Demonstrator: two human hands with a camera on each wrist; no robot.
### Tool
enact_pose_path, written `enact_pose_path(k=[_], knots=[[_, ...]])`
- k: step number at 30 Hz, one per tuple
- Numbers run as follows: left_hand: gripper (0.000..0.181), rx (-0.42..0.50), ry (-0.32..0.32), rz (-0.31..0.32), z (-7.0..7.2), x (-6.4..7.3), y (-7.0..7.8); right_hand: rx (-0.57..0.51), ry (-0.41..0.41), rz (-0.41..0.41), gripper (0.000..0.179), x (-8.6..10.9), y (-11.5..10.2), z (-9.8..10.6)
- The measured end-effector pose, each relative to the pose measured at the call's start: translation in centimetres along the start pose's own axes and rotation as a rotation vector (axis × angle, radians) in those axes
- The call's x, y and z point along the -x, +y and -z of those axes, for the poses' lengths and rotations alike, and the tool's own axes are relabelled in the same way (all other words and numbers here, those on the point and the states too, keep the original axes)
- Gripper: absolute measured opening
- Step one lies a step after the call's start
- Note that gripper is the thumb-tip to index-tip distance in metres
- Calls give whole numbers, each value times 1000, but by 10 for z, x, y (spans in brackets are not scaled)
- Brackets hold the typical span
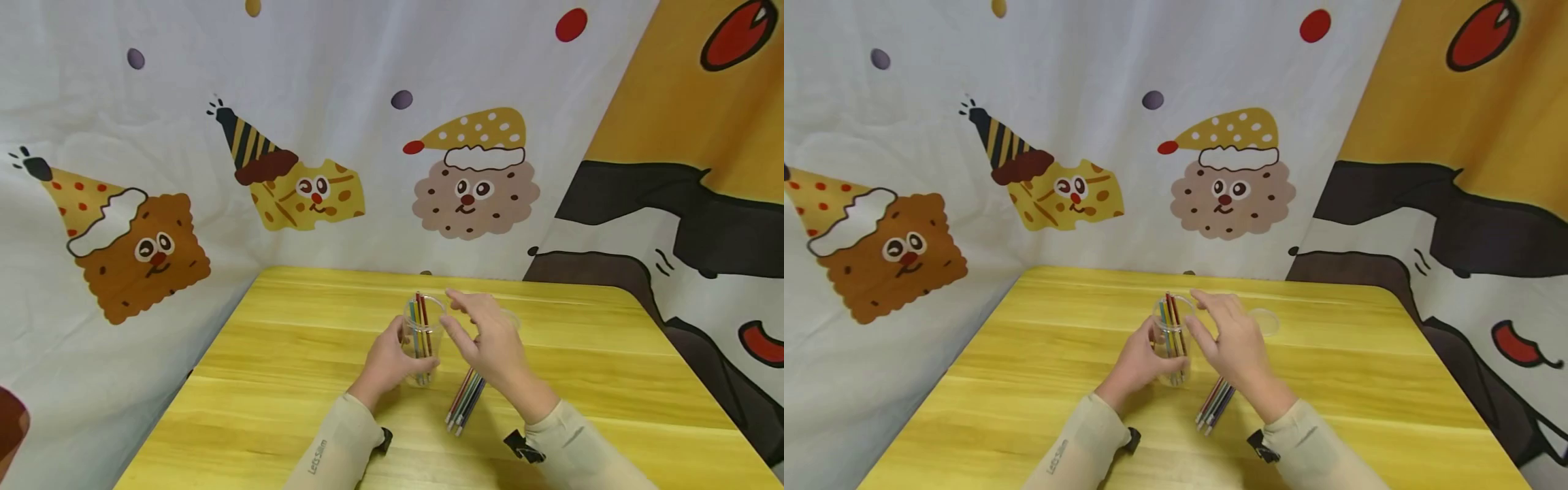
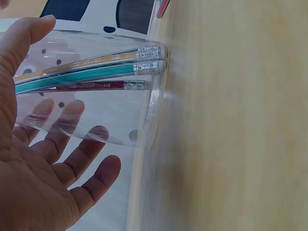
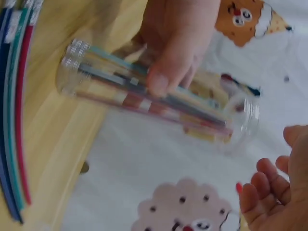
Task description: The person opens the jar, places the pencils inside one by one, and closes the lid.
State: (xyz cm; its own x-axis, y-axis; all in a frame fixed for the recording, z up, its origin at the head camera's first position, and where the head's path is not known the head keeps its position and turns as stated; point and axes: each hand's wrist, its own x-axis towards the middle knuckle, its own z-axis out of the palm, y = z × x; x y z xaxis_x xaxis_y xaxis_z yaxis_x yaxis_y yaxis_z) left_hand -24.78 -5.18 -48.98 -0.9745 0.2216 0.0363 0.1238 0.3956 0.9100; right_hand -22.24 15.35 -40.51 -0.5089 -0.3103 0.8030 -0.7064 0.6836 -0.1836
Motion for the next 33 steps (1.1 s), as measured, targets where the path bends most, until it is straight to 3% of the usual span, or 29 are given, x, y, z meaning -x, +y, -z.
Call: enact_pose_path(k=[3, 7, 11, 14, 17, 25, 33], knots=[[71, 5, 6, 1, -1, -1, 1, -15, 8, -137, 31, 8, 11, 12], [71, 6, 10, 19, -1, 0, 1, -5, -107, -335, 28, 22, 21, 22], [72, 1, 10, 21, 1, -1, 1, 49, -414, -544, 34, 34, 27, 29], [72, -2, 13, 17, 1, -1, 1, 93, -657, -644, 44, 44, 35, 26], [70, -4, 14, 11, 1, -2, 2, 88, -761, -660, 45, 56, 42, 19], [73, -9, 14, 16, 1, -2, 3, 77, -755, -585, 16, 74, 47, 7], [71, -7, 16, 21, 0, -2, 3, 77, -760, -585, 12, 79, 48, 3]])
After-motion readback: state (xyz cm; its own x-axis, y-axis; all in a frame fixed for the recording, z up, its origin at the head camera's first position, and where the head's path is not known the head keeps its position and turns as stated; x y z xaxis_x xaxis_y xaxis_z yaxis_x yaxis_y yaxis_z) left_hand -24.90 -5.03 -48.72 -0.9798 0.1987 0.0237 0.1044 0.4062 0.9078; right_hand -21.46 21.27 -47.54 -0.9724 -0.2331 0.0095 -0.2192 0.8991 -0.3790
